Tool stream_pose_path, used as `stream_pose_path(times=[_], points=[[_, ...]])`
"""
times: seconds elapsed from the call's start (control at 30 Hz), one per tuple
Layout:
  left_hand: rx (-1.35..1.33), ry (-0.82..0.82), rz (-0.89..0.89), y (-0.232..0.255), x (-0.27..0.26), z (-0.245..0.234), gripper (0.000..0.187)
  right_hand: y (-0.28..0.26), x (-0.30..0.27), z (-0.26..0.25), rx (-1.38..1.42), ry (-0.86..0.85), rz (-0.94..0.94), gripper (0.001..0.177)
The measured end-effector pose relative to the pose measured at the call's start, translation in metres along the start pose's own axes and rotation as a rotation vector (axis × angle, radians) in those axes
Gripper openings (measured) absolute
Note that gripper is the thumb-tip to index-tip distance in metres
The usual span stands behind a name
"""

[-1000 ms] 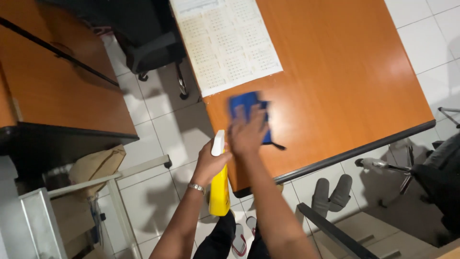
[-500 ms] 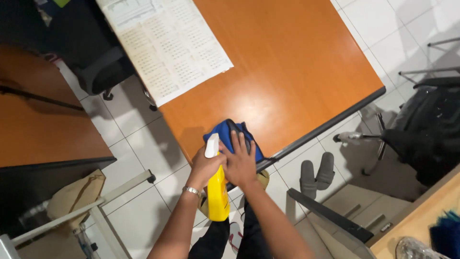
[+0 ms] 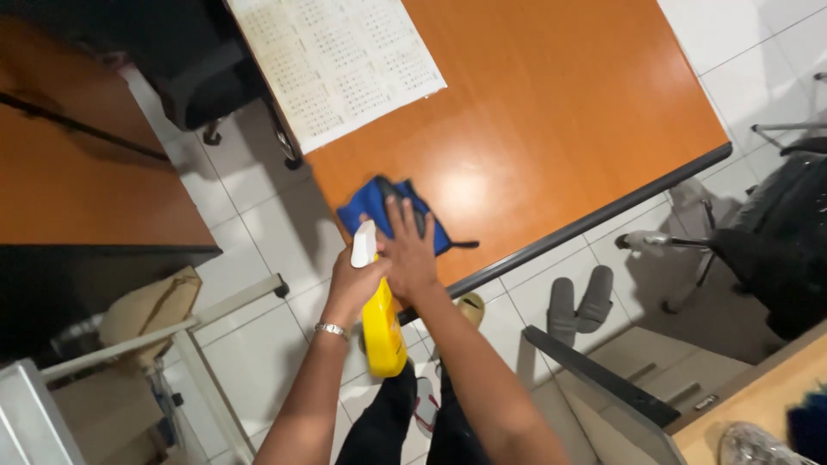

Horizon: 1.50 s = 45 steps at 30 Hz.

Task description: Spraying cleaning solution and wiping down multiple desk surfaces in an office setting.

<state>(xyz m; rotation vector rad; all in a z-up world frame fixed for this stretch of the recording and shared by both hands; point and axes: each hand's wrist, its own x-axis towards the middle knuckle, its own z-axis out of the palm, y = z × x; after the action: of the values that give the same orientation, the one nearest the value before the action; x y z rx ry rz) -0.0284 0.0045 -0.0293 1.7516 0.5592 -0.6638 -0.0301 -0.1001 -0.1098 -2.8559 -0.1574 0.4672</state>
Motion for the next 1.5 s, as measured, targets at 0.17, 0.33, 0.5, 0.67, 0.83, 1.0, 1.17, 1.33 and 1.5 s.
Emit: stream_pose_path(times=[0.17,0.33,0.5,0.67,0.83,1.0,1.17,1.33,1.5], points=[[-0.025,0.002,-0.029,0.011,-0.019,0.016,0.051,0.051,-0.036,0.044,-0.098,0.257,-0.073,0.059],[0.081,-0.010,-0.011,0.030,-0.026,0.042,0.051,0.137,-0.020,0.009,-0.085,0.389,0.373,0.056],[0.267,-0.147,-0.061,0.078,-0.050,0.078,0.039,0.116,-0.047,-0.003,-0.013,0.223,0.254,0.060],[0.251,-0.184,-0.005,0.074,-0.017,0.134,0.043,0.196,-0.040,-0.013,-0.001,0.258,0.339,0.057],[0.224,-0.215,0.018,0.111,-0.013,0.190,0.052,0.284,-0.023,-0.040,0.075,0.228,0.538,0.060],[0.231,-0.276,0.013,0.140,0.013,0.258,0.053,0.347,-0.007,-0.074,0.153,0.220,0.595,0.061],[0.204,-0.273,-0.004,0.175,0.041,0.321,0.055,0.393,0.020,-0.106,0.191,0.186,0.607,0.060],[0.140,-0.239,0.005,0.187,0.079,0.349,0.051,0.413,0.060,-0.121,0.200,0.183,0.594,0.059],[0.036,-0.145,0.034,0.195,0.098,0.327,0.046,0.361,0.093,-0.127,-0.024,0.029,0.252,0.069]])
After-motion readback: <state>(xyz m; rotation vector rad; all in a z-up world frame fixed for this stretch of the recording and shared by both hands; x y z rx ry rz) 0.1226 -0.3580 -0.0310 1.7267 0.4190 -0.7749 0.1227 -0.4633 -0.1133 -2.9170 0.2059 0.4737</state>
